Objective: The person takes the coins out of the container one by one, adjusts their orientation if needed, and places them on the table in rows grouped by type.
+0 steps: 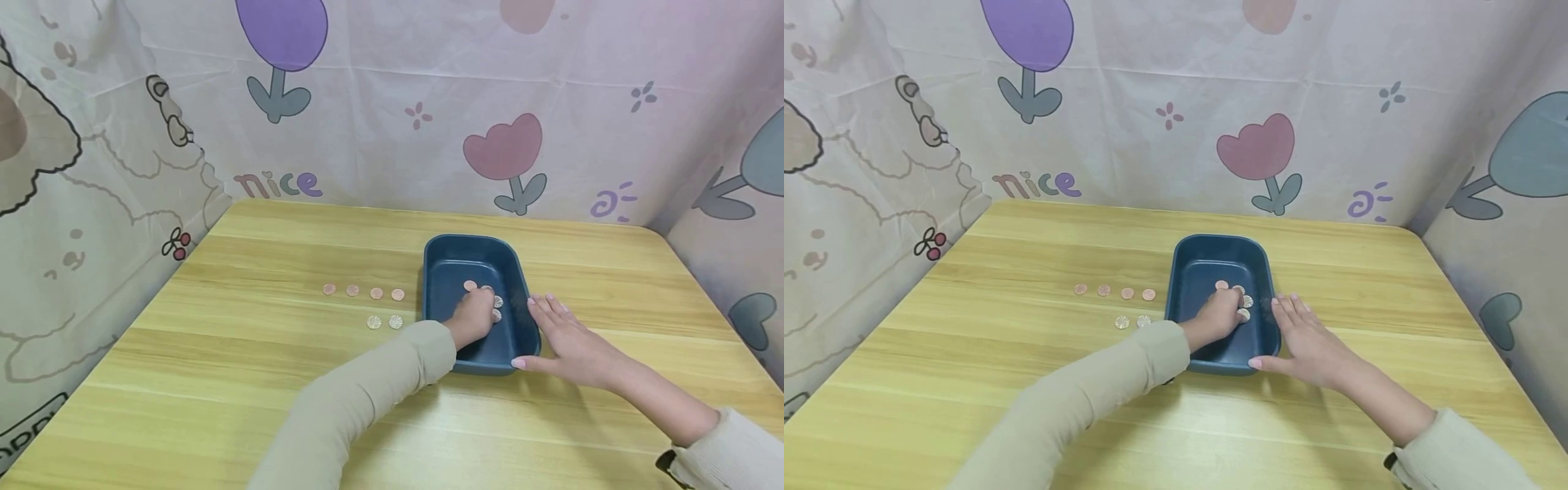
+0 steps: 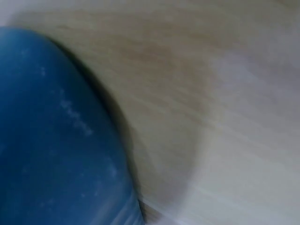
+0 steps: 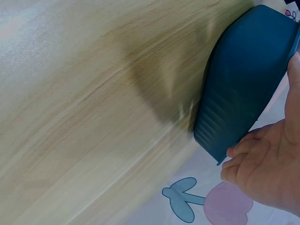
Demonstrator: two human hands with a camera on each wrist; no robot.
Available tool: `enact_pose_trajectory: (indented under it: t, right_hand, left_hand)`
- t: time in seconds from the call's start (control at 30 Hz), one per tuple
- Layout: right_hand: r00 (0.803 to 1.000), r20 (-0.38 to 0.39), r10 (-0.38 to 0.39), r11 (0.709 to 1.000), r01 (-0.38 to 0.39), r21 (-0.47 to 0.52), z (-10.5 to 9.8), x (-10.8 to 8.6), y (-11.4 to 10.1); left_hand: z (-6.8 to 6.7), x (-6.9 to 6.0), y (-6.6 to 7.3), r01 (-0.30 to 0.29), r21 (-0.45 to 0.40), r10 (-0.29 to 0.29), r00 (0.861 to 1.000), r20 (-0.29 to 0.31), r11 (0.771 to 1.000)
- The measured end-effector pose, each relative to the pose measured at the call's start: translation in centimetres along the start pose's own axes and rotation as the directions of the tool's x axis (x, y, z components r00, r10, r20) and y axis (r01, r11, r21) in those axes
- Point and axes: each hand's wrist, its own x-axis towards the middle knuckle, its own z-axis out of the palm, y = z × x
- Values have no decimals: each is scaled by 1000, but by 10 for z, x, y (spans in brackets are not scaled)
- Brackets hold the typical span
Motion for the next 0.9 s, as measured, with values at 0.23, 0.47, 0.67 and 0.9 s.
enact_pose_trajectory:
  t: [0.23, 0.47, 0.67, 0.9]
  right_hand:
    - [1000, 3, 5, 1000, -5, -4, 0, 0, 0]
    - [1000, 4, 12, 1000, -12, -4, 0, -1, -1]
    - [1000, 7, 14, 1000, -14, 6, 0, 0, -1]
    - [1000, 1, 13, 1000, -13, -1, -1, 0, -1]
  left_hand:
    - [-3, 0, -5, -30, 3, 30, 1000, 10, 1000]
    - [-9, 1, -4, -14, 58, 10, 997, 77, 998]
    - [-14, 1, -7, 84, 59, -88, 993, 77, 995]
    - [-22, -7, -7, 86, -87, -80, 994, 69, 992]
